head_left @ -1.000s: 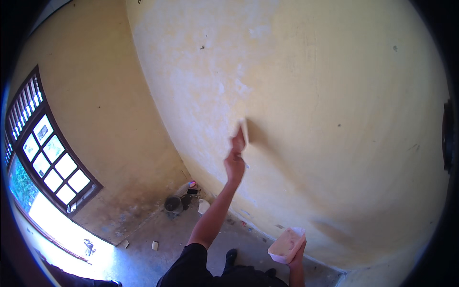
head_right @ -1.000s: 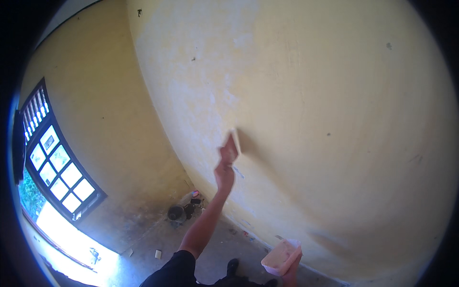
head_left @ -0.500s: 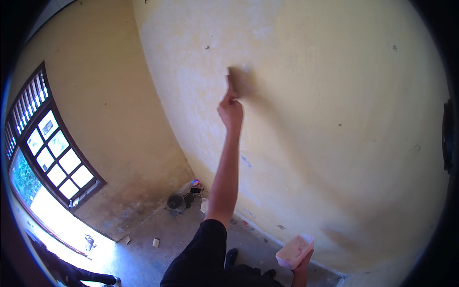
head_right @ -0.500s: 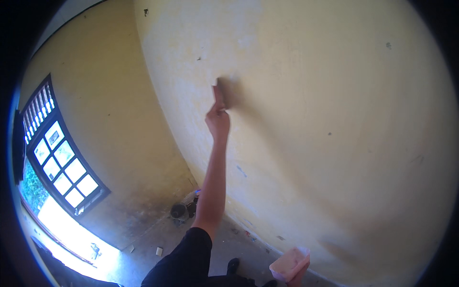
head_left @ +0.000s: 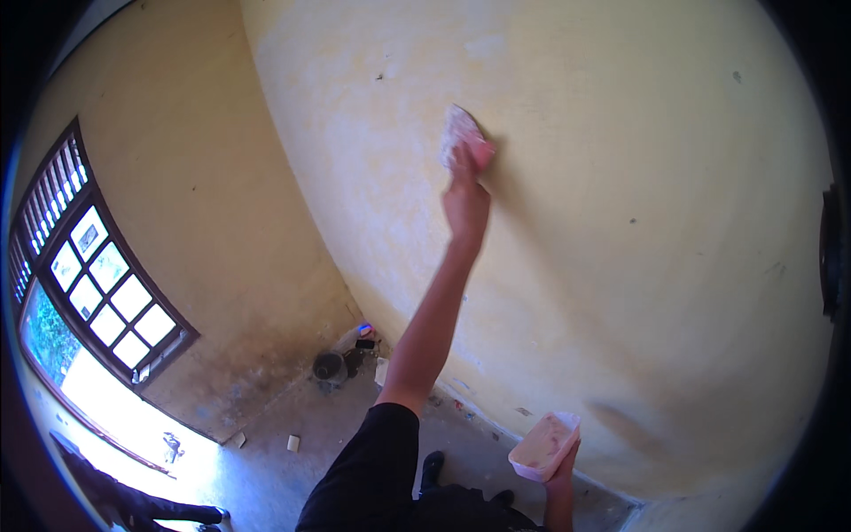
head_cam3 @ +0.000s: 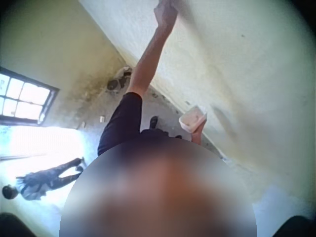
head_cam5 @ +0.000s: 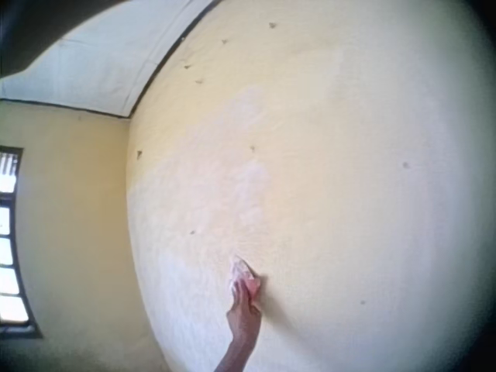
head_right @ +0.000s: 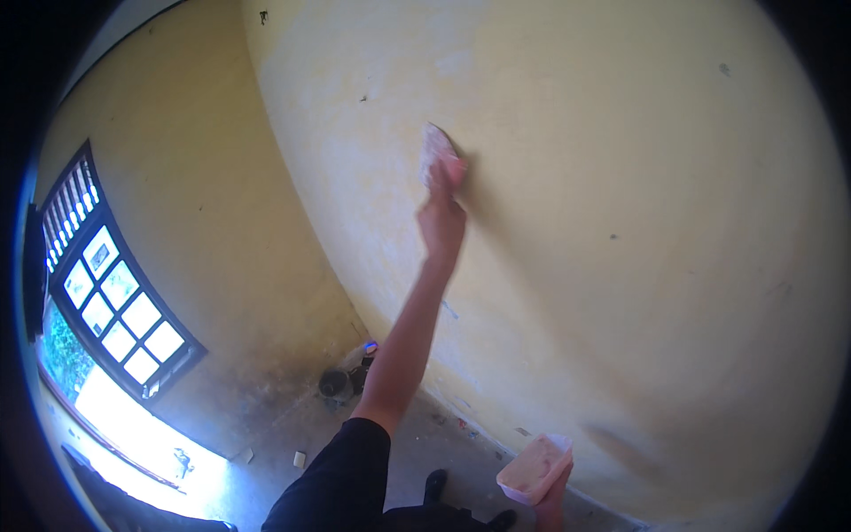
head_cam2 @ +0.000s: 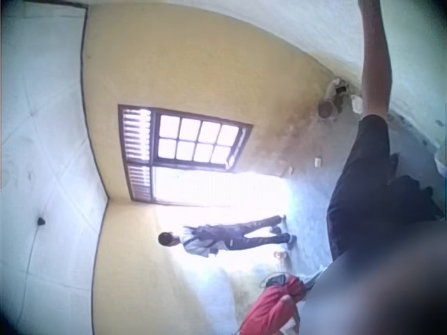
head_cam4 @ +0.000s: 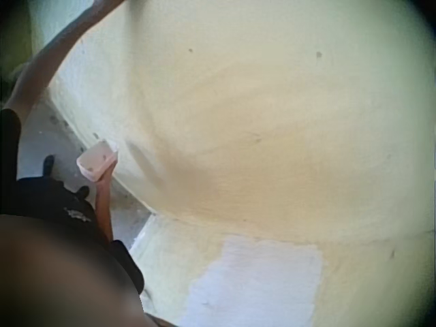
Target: The person applies plaster to a wall using a trowel and a container. They repeatedly scoop plaster from the container and spread it onto the wall surface in smooth strokes.
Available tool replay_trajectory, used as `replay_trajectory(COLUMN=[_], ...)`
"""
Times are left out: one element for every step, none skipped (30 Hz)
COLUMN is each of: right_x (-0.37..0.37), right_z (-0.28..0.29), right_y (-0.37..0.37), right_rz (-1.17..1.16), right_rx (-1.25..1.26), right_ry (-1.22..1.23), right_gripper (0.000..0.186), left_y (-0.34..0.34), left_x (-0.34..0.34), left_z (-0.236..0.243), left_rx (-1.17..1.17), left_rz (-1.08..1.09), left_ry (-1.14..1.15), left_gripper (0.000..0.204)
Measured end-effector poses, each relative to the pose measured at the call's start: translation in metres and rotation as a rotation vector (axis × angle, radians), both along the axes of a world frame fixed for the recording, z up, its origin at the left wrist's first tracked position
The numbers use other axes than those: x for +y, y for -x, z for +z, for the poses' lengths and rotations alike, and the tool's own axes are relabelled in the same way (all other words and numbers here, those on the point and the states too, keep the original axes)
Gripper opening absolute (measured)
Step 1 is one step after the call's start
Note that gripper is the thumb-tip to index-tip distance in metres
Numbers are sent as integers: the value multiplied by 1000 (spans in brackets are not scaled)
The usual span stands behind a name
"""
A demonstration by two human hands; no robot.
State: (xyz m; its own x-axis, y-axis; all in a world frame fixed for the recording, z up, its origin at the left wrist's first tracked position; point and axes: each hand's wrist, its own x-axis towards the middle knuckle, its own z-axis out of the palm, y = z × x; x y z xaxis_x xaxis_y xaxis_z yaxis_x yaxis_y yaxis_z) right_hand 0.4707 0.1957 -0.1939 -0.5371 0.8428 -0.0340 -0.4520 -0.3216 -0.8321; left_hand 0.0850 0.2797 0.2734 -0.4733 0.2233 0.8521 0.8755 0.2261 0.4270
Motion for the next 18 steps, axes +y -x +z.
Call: replay_trajectory(right_x=[2, 2, 2, 0, -3, -3, -1, 0, 1, 4, 5, 6, 7, 7, 7, 10, 13, 12], right_z=[6, 9, 8, 7, 6, 7, 6, 4, 2, -4, -5, -6, -5, -3, -3, -3, -4, -4], right_y=[2, 1, 1, 2, 1, -2, 1, 5, 9, 8, 6, 7, 9, 10, 9, 7, 7, 5], right_rz=[36, 52, 50, 53, 63, 72, 72, 82, 74, 66, 59, 68, 69, 71, 78, 81, 87, 91], right_rx=[-6, -13, 11, 33, 50, 65, 89, 116, 86, 50, 36, 24, 32, 42, 49, 60, 72, 73], right_ry=[-9, -13, 16, 47, 79, 104, 125, 149, 112, 78, 58, 35, 30, 27, 29, 27, 24, 30], right_gripper=[69, 69, 69, 69, 69, 70, 70, 70, 71, 72, 73, 74, 75, 76, 76, 77, 77, 75], left_y=[-5, -19, -32, -37, -39, -39, -36, -19, 3, 21, 46, 86, 111, 128, 121, 100, 75, 42], left_x=[14, 13, 7, -2, -18, -33, -48, -55, -55, -57, -59, -58, -53, -46, -39, -32, -28, -26], left_z=[-20, -35, -51, -67, -84, -96, -101, -103, -98, -80, -65, -60, -49, -36, -26, -5, 15, 29], left_rx=[305, 270, 238, 245, 245, 245, -14, -14, -225, -235, -388, -416, -429, -523, -425, -321, -215, -185], left_rz=[1, -69, -138, -214, -282, -350, -422, -300, -186, -39, -66, -91, -19, -160, -85, -18, 51, -22], left_ry=[-252, -210, -167, -133, -97, -69, -72, -145, -218, -286, -290, -330, -310, -411, -334, -261, -190, -196], left_gripper=[74, 73, 72, 69, 67, 64, 59, 49, 35, 17, 21, 27, 27, 21, 21, 21, 22, 21])
